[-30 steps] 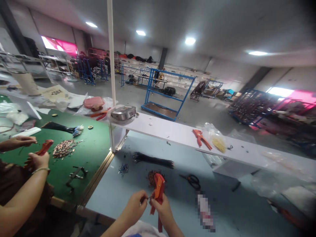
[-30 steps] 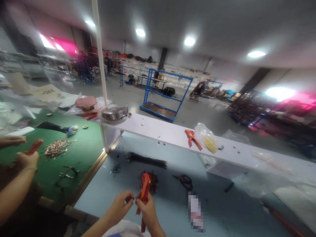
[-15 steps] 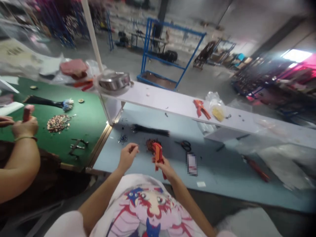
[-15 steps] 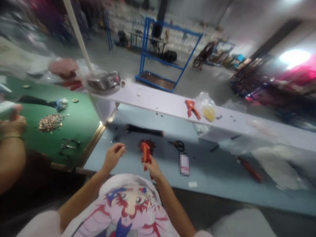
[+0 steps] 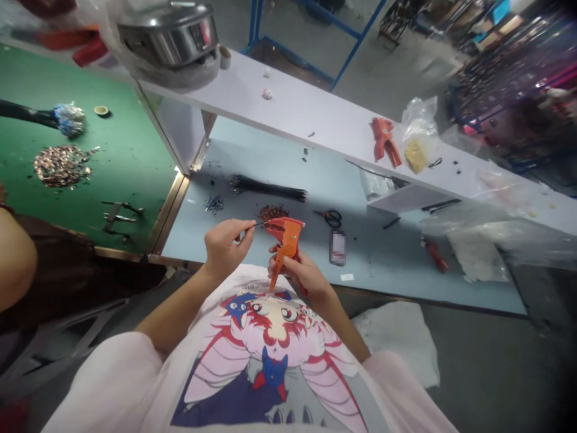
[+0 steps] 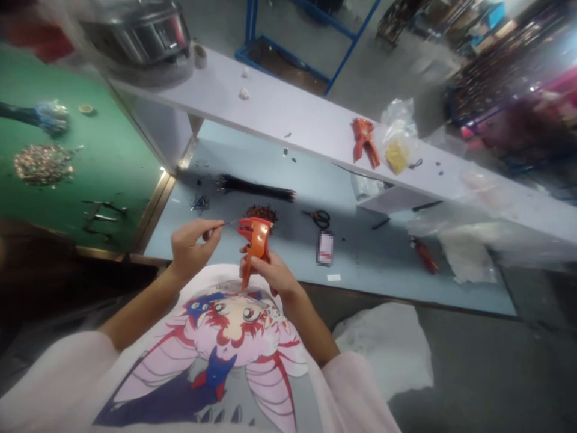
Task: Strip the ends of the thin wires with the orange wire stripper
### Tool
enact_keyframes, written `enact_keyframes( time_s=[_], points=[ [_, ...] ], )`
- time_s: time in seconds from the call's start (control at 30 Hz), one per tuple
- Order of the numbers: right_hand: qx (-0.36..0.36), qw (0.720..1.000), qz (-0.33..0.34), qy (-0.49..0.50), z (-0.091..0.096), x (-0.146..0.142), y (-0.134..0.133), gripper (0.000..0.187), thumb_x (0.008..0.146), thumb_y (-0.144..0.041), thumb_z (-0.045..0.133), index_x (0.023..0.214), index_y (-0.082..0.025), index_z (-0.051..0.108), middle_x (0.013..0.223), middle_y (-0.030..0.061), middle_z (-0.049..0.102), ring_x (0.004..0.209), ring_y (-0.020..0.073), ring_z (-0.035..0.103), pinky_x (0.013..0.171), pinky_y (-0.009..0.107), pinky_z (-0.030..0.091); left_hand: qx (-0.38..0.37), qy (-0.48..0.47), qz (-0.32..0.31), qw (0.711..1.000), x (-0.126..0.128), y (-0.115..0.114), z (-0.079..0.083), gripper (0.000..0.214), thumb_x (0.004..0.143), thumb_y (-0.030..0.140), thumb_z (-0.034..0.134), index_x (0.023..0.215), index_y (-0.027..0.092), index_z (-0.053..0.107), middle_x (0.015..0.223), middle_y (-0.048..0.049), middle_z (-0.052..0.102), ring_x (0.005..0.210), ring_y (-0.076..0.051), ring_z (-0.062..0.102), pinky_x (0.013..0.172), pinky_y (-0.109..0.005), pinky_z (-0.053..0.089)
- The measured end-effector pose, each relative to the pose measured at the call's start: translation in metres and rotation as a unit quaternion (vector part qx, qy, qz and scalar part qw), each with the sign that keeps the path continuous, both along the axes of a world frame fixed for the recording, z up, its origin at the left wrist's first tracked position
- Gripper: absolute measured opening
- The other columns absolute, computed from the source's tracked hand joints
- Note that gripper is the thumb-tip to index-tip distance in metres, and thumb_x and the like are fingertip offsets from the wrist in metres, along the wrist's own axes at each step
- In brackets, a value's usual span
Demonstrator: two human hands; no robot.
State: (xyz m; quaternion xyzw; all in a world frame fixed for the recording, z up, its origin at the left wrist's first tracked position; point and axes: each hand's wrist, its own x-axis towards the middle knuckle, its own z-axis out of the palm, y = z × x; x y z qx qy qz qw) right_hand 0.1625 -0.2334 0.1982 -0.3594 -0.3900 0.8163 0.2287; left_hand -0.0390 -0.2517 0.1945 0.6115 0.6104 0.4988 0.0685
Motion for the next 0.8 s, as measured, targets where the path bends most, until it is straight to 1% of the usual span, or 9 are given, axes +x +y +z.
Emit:
enact_keyframes(
  time_s=[0.13,0.27,0.43,0.53,0.8],
  points=[
    [0.003,0.999,0.037,0.011,0.010,-0.001,0.000,0.038,0.078,-0.041,0.066,0.106,-0.017,0.055,0.082,0.0024,0.061,0.073,0.0168,0.061,0.069,0.033,0.050,0.013,0.042,-0.006,0.999,0.002,-0.001,0.001,0.012,0.082,0.023,0.059,0.086,0.020,0.069,0.073,-0.0014,0.071,0.062,-0.010,0.059,0.066,-0.023,0.046],
    [-0.001,0.999,0.034,0.012,0.015,-0.002,-0.002,0.042,0.075,-0.042,0.069,0.106,-0.017,0.055,0.081,0.0023,0.060,0.074,0.0161,0.060,0.070,0.033,0.050,0.046,0.053,-0.028,0.997,0.002,-0.001,0.001,0.010,0.081,0.020,0.060,0.086,0.020,0.068,0.074,-0.0012,0.071,0.067,-0.012,0.061,0.068,-0.024,0.046],
    [0.006,0.999,0.031,0.005,0.016,-0.002,-0.002,0.037,0.076,-0.041,0.069,0.101,-0.017,0.057,0.082,0.0019,0.060,0.073,0.0149,0.061,0.069,0.032,0.051,0.061,0.044,-0.042,0.996,0.003,0.000,0.003,0.009,0.080,0.016,0.060,0.085,0.018,0.067,0.076,-0.0019,0.071,0.072,-0.012,0.062,0.070,-0.024,0.048],
    [0.013,0.999,0.048,0.000,0.017,-0.002,-0.002,0.033,0.079,-0.042,0.067,0.097,-0.016,0.056,0.078,0.0015,0.060,0.068,0.0135,0.060,0.067,0.031,0.050,0.068,0.049,-0.043,0.996,0.003,0.000,0.004,0.010,0.078,0.014,0.061,0.085,0.018,0.067,0.076,-0.0017,0.071,0.071,-0.012,0.062,0.068,-0.024,0.048],
    [0.039,0.997,0.066,-0.016,0.017,-0.001,0.002,0.031,0.082,-0.043,0.062,0.091,-0.014,0.054,0.070,0.0004,0.058,0.059,0.0120,0.059,0.059,0.028,0.048,0.059,0.063,-0.045,0.995,0.001,0.002,0.004,0.010,0.078,0.016,0.062,0.084,0.019,0.068,0.077,-0.0008,0.071,0.072,-0.012,0.062,0.069,-0.024,0.048]
  ],
)
